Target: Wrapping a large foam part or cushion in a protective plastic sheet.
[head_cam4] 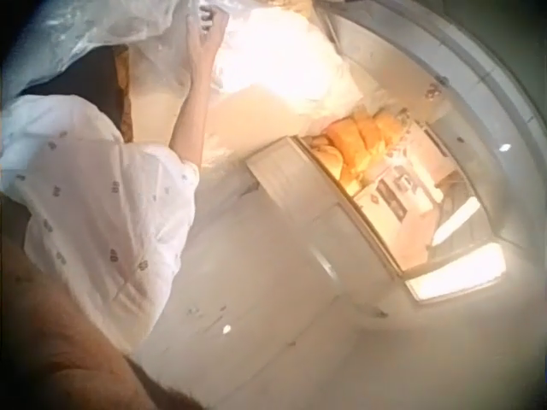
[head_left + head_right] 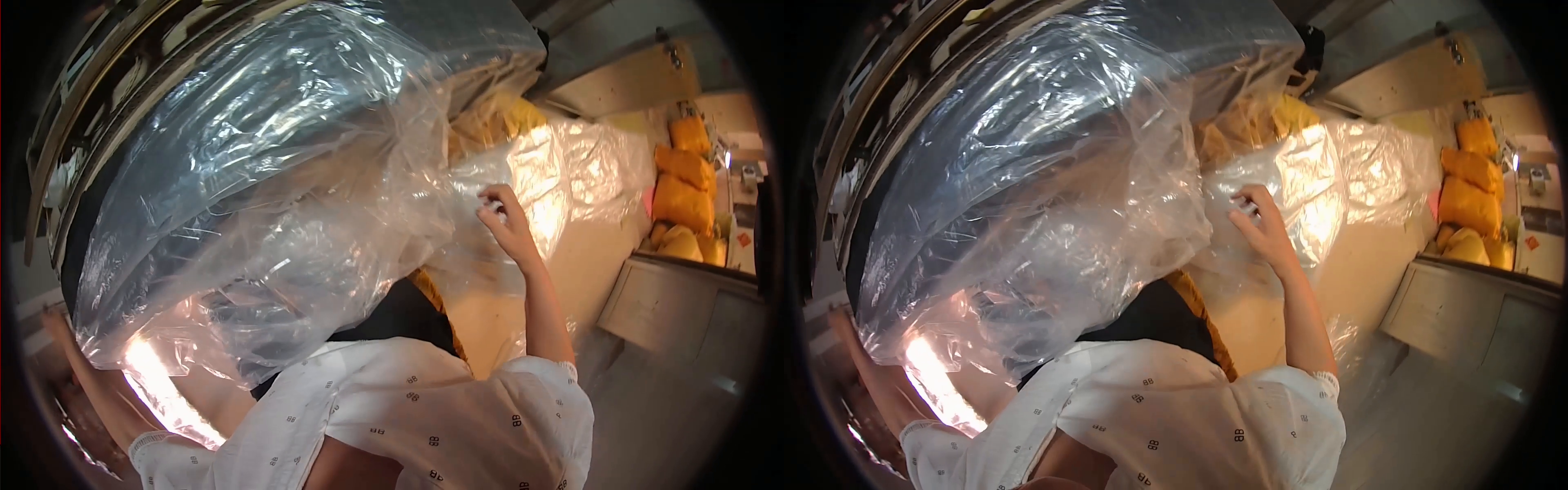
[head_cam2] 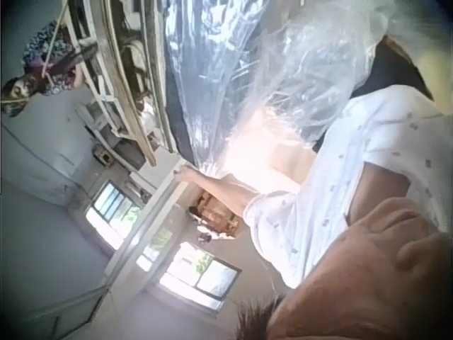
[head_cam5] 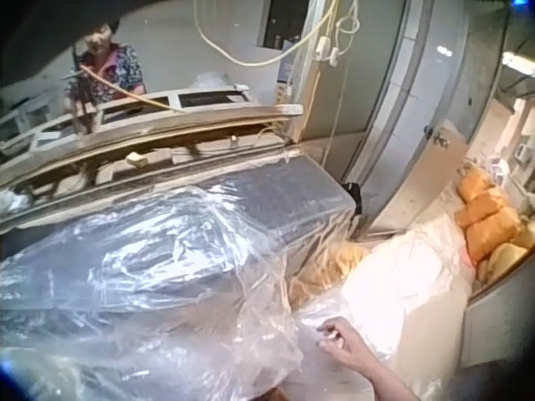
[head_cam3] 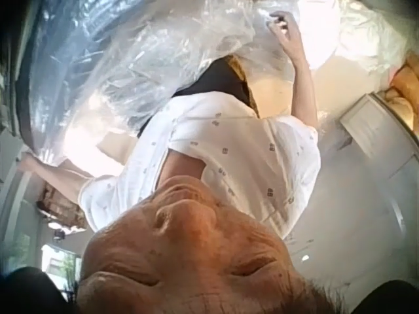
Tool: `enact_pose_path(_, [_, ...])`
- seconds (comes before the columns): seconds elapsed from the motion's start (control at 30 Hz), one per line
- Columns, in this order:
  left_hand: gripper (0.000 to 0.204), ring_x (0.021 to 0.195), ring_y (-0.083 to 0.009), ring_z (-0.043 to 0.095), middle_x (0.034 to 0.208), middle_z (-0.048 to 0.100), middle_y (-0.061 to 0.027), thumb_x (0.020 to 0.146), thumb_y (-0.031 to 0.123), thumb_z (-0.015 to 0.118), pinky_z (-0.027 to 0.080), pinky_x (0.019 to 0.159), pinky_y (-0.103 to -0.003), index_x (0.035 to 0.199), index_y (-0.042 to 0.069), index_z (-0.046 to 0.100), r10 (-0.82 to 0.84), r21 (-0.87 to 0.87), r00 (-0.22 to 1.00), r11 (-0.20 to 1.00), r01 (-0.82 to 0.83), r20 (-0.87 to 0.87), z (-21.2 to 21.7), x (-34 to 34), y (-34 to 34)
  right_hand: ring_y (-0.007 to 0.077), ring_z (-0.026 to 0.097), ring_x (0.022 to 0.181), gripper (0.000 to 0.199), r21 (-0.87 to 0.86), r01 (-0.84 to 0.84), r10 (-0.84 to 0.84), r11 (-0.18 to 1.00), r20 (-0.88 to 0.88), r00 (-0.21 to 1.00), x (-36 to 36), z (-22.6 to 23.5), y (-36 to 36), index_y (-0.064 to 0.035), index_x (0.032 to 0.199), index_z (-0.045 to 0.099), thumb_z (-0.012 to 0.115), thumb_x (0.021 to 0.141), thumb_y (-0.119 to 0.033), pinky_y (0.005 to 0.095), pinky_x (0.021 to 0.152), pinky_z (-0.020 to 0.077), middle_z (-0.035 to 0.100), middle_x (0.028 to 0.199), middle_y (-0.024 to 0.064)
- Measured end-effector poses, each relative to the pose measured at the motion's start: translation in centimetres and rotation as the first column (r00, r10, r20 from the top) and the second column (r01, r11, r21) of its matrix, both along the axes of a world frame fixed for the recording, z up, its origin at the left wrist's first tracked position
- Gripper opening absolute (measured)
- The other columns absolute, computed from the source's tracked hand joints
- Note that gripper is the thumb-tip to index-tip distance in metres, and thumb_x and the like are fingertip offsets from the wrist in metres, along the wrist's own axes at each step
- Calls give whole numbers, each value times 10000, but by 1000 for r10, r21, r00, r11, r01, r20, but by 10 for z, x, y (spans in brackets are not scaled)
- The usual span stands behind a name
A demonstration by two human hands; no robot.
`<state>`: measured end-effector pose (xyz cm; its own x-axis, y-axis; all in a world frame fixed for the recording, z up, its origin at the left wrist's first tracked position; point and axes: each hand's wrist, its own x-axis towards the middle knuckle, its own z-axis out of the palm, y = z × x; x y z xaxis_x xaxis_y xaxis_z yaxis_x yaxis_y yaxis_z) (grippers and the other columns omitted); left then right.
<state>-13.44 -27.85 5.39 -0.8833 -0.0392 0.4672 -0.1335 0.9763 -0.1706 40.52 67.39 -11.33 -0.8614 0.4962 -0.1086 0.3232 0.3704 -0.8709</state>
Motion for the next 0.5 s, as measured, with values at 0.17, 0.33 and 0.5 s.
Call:
enact_pose_path(0.17, [370, 1112, -192, 506, 1170, 566, -110, 953, 289, 440, 349, 964, -276, 1176, 14, 548, -776, 561, 611, 578, 592, 154, -59, 72, 427, 185, 501, 987, 434, 61, 47, -41, 997, -85, 996, -23, -32, -10, -102, 1225, 480, 564, 848, -301, 310, 851, 402, 528, 1064, 82])
enact_pose_path(0.33, [268, 1062, -193, 507, 1157, 536, -112, 894, 203, 553, 361, 922, -265, 1097, 26, 552, -897, 528, 442, 373, 763, -6, -67, 164, 611, 108, 475, 897, 411, -744, 98, -69, 661, 70, 995, -61, -51, 7, -113, 1208, 498, 530, 873, -349, 246, 737, 387, 525, 1030, 7])
enact_pose_path(0.5, [117, 846, -37, 471, 898, 519, 29, 917, 89, 525, 363, 766, -152, 996, 4, 540, -831, 838, 503, 87, 539, -238, -83, 151, 615, 84, 477, 787, 414, -604, -238, 358, 760, 84, 930, -71, -25, 12, -104, 1136, 573, 592, 834, -386, 196, 676, 366, 565, 912, -47])
